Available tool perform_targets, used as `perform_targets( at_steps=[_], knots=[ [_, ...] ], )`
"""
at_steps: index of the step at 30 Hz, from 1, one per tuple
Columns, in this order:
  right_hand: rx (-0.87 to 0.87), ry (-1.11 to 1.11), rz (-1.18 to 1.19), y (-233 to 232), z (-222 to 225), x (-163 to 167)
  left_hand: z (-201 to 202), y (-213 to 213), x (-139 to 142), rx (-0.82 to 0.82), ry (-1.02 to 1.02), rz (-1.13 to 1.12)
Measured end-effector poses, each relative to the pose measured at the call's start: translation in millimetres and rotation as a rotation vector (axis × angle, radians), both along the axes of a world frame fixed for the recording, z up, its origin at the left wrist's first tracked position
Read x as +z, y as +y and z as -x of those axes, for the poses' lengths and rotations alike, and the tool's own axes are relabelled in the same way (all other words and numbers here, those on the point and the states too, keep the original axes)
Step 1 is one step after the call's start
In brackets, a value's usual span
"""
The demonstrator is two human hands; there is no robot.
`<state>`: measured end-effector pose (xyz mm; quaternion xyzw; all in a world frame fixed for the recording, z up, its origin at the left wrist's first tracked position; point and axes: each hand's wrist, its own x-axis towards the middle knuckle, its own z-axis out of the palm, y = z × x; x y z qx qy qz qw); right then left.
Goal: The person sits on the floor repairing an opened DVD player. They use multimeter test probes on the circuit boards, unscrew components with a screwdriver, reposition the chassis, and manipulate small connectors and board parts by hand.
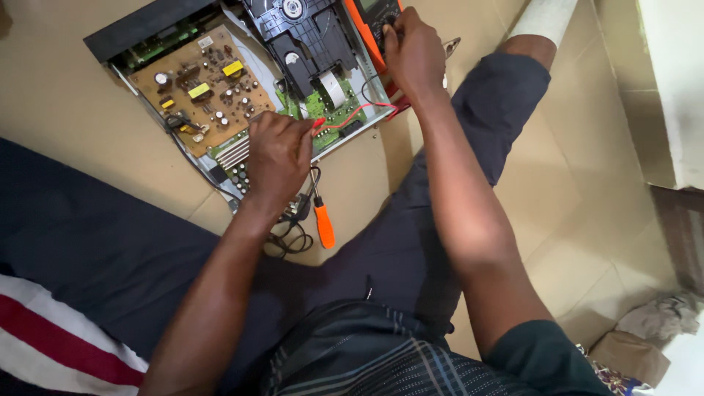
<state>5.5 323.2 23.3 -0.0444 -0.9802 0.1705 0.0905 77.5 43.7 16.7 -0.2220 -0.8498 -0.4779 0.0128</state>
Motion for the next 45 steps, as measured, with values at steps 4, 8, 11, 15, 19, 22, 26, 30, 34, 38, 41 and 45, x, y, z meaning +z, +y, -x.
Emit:
perform_targets(
  at_steps=[4, 8, 11, 15, 19, 22, 26, 30, 34, 38, 41, 45],
  knots=[
    [0.032, -0.056, -0.138, -3.1, 3.5, -1.9, 1.5, -4.3, 2.4, 0.004, 0.007, -0.032],
    [0.071, -0.104, -0.163, -4.0, 7.2, -1.9, 1.0, -6.5, 4.6, 0.015, 0.003, -0.064],
    [0.044, -0.145, -0.163, -2.9, 9.6, 0.0, 0.4, -6.1, 5.3, 0.011, 0.021, -0.063],
    [0.054, -0.134, -0.138, -2.2, 9.7, 0.6, -0.6, -4.0, 4.4, 0.003, 0.039, -0.052],
    [0.025, -0.156, -0.077, -2.0, 9.1, -0.1, -1.8, -1.9, 3.5, -0.007, 0.029, -0.041],
    [0.017, -0.13, -0.053, -0.6, 8.2, -0.8, -2.1, -1.6, 4.2, -0.009, 0.015, -0.056],
    [0.013, -0.093, 0.054, 4.3, 3.1, -1.1, -1.2, -1.8, 6.2, -0.01, 0.01, -0.039],
    [-0.006, 0.008, 0.212, 7.3, -16.4, -0.1, 0.0, -2.1, 7.2, -0.007, 0.008, -0.045],
    [-0.011, 0.105, 0.399, 1.6, -57.0, 5.7, 0.6, -2.5, 7.1, -0.012, -0.026, -0.056],
    [0.036, -0.007, 0.638, -7.4, -101.9, 17.8, -0.6, -4.2, 7.5, -0.004, -0.091, -0.043],
    [0.08, -0.089, 0.839, -16.9, -119.5, 23.1, -2.7, -5.1, 7.5, 0.002, -0.118, -0.04],
    [0.306, 0.015, 0.699, -32.6, -120.3, 23.7, -4.6, -3.9, 5.6, 0.039, -0.053, -0.038]
  ],
)
